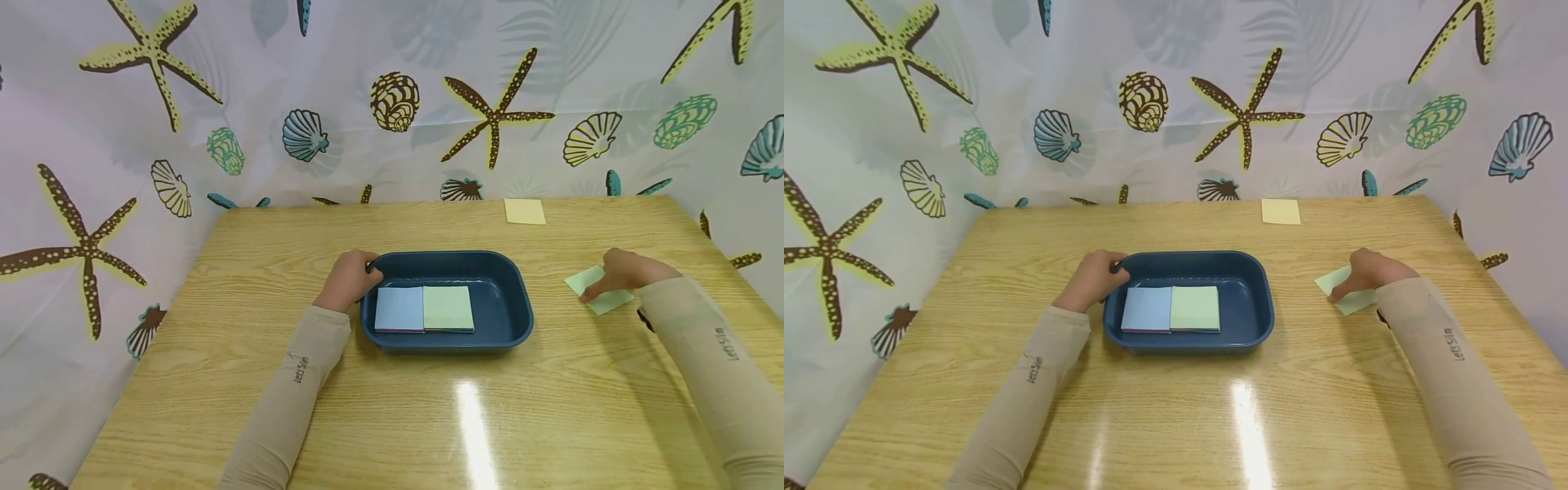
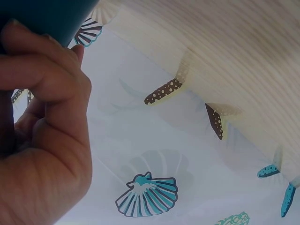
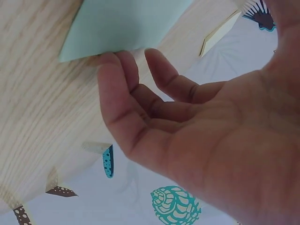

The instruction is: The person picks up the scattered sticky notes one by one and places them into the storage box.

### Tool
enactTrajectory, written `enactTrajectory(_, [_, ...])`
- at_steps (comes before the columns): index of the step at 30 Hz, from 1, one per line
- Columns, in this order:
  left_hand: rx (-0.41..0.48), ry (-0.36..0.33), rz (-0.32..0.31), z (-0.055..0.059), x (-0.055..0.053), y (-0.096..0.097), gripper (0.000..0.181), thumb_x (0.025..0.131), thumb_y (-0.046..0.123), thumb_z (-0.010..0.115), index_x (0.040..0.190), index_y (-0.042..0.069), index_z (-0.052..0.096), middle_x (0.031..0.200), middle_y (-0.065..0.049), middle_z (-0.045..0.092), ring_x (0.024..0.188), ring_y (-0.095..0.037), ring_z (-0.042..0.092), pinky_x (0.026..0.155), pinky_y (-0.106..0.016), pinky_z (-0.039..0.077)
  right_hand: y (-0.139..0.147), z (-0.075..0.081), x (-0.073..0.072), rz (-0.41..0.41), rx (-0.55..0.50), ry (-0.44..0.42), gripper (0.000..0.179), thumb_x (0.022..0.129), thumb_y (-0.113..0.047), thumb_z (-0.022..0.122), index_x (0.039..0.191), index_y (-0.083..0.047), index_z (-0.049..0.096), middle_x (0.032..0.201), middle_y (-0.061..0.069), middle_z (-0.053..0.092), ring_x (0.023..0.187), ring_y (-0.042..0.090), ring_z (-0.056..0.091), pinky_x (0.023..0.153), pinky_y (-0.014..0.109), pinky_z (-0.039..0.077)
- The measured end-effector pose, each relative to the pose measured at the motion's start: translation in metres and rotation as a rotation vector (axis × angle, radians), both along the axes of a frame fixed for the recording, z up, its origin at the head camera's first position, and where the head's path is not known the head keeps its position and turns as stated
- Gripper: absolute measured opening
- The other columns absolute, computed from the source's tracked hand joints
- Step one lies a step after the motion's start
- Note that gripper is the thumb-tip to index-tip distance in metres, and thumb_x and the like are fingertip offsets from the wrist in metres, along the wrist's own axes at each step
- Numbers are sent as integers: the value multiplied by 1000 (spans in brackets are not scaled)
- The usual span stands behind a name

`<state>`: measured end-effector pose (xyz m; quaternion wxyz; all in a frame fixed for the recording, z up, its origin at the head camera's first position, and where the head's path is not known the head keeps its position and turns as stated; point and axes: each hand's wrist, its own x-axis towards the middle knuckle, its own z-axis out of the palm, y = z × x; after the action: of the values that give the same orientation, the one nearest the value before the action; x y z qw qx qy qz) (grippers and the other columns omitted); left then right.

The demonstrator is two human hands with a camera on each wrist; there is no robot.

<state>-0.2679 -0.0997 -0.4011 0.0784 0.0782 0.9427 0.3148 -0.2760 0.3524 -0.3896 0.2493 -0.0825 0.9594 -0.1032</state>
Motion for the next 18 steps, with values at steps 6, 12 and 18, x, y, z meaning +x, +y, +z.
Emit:
enactTrajectory(6, [1, -3, -1, 1, 1, 0, 39, 89, 3, 54, 127, 2, 62, 100, -14, 63, 47, -13, 48, 45, -22, 42, -1, -3, 2, -7, -30, 20, 85, 73, -40, 78, 109, 28, 43, 103, 39, 52, 84, 34, 57, 75, 47, 51])
enactTrajectory(12, [12, 6, -11, 2, 1, -1, 40, 89, 3, 53, 128, 1, 61, 96, -14, 63, 45, -12, 45, 44, -21, 40, -1, -7, 4, -35, -63, 41, 84, 74, -38, 78, 110, 28, 39, 104, 40, 50, 83, 34, 55, 75, 46, 50])
enactTrajectory(18, [17, 20, -20, 2, 2, -2, 42, 88, 2, 53, 130, 0, 59, 95, -14, 62, 43, -12, 42, 43, -21, 39, -5, -11, 7, -57, -89, 60, 85, 75, -37, 76, 111, 26, 32, 103, 37, 47, 80, 32, 51, 73, 41, 47])
